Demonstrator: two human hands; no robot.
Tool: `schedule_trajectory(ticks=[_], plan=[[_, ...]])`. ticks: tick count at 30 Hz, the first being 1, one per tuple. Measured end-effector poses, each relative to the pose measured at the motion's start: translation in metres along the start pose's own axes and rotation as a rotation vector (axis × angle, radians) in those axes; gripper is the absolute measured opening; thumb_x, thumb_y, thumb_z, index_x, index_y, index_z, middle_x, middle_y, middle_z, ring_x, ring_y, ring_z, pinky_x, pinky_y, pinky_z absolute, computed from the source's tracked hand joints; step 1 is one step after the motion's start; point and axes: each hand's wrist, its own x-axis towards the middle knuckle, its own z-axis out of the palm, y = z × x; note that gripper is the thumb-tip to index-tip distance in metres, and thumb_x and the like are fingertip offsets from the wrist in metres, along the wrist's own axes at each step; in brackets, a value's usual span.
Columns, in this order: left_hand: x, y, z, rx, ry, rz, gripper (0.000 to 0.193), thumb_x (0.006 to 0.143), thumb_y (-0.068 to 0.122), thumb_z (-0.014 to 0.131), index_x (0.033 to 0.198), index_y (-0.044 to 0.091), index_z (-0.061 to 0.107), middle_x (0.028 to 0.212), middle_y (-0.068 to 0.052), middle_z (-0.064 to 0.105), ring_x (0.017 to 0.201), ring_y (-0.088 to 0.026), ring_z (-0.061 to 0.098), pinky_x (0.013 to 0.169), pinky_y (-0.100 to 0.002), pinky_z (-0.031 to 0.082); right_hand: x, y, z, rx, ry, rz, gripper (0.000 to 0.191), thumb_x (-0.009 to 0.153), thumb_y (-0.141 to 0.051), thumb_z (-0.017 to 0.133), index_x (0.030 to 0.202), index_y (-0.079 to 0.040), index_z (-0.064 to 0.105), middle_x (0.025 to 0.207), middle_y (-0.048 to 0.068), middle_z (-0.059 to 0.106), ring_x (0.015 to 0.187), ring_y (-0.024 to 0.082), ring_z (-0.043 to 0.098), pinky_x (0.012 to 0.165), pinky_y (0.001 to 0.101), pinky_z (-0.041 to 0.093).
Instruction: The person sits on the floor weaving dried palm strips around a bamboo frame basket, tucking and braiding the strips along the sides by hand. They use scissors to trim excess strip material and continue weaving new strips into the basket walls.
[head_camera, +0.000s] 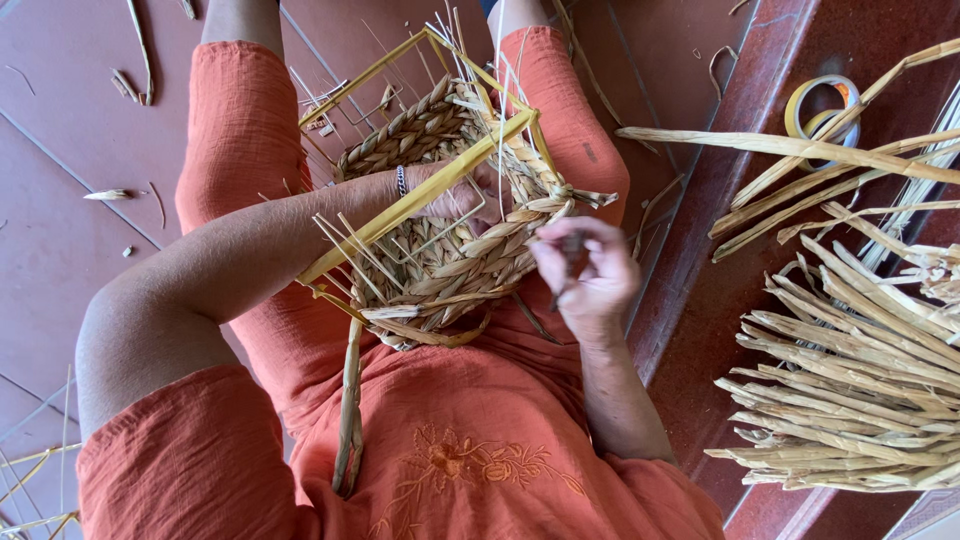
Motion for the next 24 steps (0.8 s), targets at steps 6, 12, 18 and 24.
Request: schedule_trajectory(ticks=[6, 12, 18, 24], plan=[[-0.001, 0.000, 0.004, 0.004, -0.004, 0.009, 0.040, 0.096, 0.023, 0.066, 0.135, 0.010, 0.063, 0.115, -0.008, 0.074, 0.090, -0.016, 0.074, 0.075, -0.027, 0.059, -0.001, 0.015, -0.033, 0.165, 0.242, 0.257, 0.041, 0.094, 0.000, 0.081, 0.126, -0.003, 0.055, 0.108, 0.005, 0.070, 0.091, 0.008, 0.063, 0.078, 0.0207, 0.054], [-0.006, 0.001, -0.007, 0.017, 0.016, 0.001, 0.041, 0.097, 0.023, 0.067, 0.136, 0.011, 0.063, 0.115, -0.008, 0.074, 0.090, -0.016, 0.074, 0.075, -0.027, 0.059, 0.011, 0.026, -0.031, 0.099, 0.104, 0.201, 0.049, 0.094, -0.010, 0.086, 0.131, -0.004, 0.055, 0.122, 0.006, 0.068, 0.101, 0.007, 0.056, 0.090, 0.0207, 0.050], [-0.009, 0.003, -0.012, 0.031, 0.031, -0.008, 0.042, 0.097, 0.024, 0.068, 0.137, 0.011, 0.062, 0.115, -0.009, 0.074, 0.090, -0.016, 0.073, 0.074, -0.028, 0.059, 0.021, 0.023, -0.018, -0.097, 0.055, 0.221, 0.050, 0.088, -0.018, 0.091, 0.125, -0.002, 0.061, 0.113, 0.004, 0.061, 0.088, 0.009, 0.055, 0.081, 0.0259, 0.051], [-0.007, -0.003, 0.000, 0.021, 0.007, 0.011, 0.043, 0.097, 0.024, 0.068, 0.138, 0.011, 0.061, 0.114, -0.009, 0.074, 0.090, -0.016, 0.073, 0.074, -0.028, 0.058, 0.016, 0.023, -0.002, -0.132, 0.039, 0.257, 0.051, 0.087, -0.023, 0.093, 0.120, -0.001, 0.061, 0.113, 0.004, 0.050, 0.091, 0.011, 0.061, 0.085, 0.0293, 0.055]])
